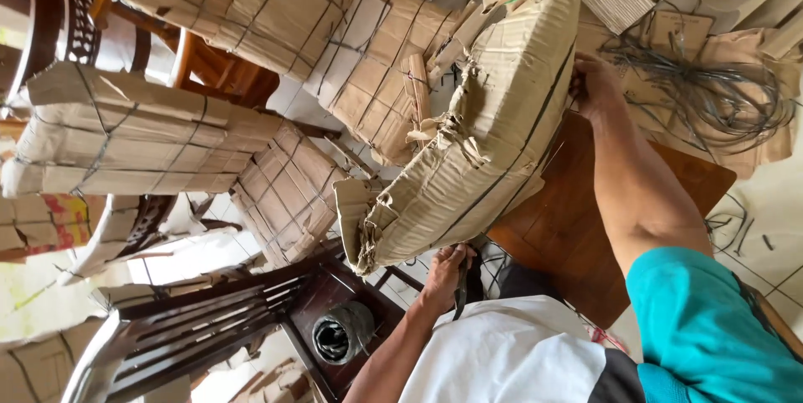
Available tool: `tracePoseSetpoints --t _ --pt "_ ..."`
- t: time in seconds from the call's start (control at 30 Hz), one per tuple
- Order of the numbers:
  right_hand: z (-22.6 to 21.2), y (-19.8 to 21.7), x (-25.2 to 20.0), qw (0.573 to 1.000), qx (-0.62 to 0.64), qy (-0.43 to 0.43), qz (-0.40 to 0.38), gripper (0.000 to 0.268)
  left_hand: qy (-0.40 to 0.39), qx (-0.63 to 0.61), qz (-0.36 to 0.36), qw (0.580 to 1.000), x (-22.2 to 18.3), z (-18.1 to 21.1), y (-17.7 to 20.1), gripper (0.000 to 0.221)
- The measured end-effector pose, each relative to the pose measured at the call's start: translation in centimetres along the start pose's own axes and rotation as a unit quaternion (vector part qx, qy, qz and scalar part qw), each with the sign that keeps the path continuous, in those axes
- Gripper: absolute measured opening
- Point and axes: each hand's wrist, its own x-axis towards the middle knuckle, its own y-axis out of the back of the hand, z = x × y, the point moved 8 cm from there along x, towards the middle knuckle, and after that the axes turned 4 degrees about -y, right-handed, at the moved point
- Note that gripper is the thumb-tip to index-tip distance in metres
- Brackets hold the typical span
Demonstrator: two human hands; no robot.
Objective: The person ties bundles of flattened cardboard using black plastic strapping. They wrap the strap around the bundle, pull it tight, and tie it off by hand. The person repeats this process on several bundles placed on a wooden table.
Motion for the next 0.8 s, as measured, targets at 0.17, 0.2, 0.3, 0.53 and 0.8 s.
tracePoseSetpoints --t 0.17,0.2,0.3,0.53,0.8 --pt "-1.3 -1.8 -0.3 0.993 -0.109 0.024 -0.042 0.019 -0.003 0.008 0.026 1.0 -0.7 -0.2 -0.1 0.03" --pt "-1.5 -2.1 -0.1 0.986 -0.159 0.017 -0.057 0.016 -0.008 0.007 0.031 0.999 -0.8 0.0 -0.1 0.029" --pt "0.0 -0.8 6.4 0.98 -0.187 0.043 -0.057 0.017 -0.018 -0.019 0.056 0.998 -2.3 1.7 -1.2 0.03" --pt "-8.4 -9.0 -9.2 0.97 -0.214 0.071 -0.089 0.028 -0.026 -0.022 0.039 0.999 -2.3 1.3 -0.8 0.032" --pt "-10.6 -10.3 -13.0 0.944 -0.304 0.112 -0.059 0.036 -0.088 -0.005 0.035 0.995 -3.9 1.5 1.0 0.027"
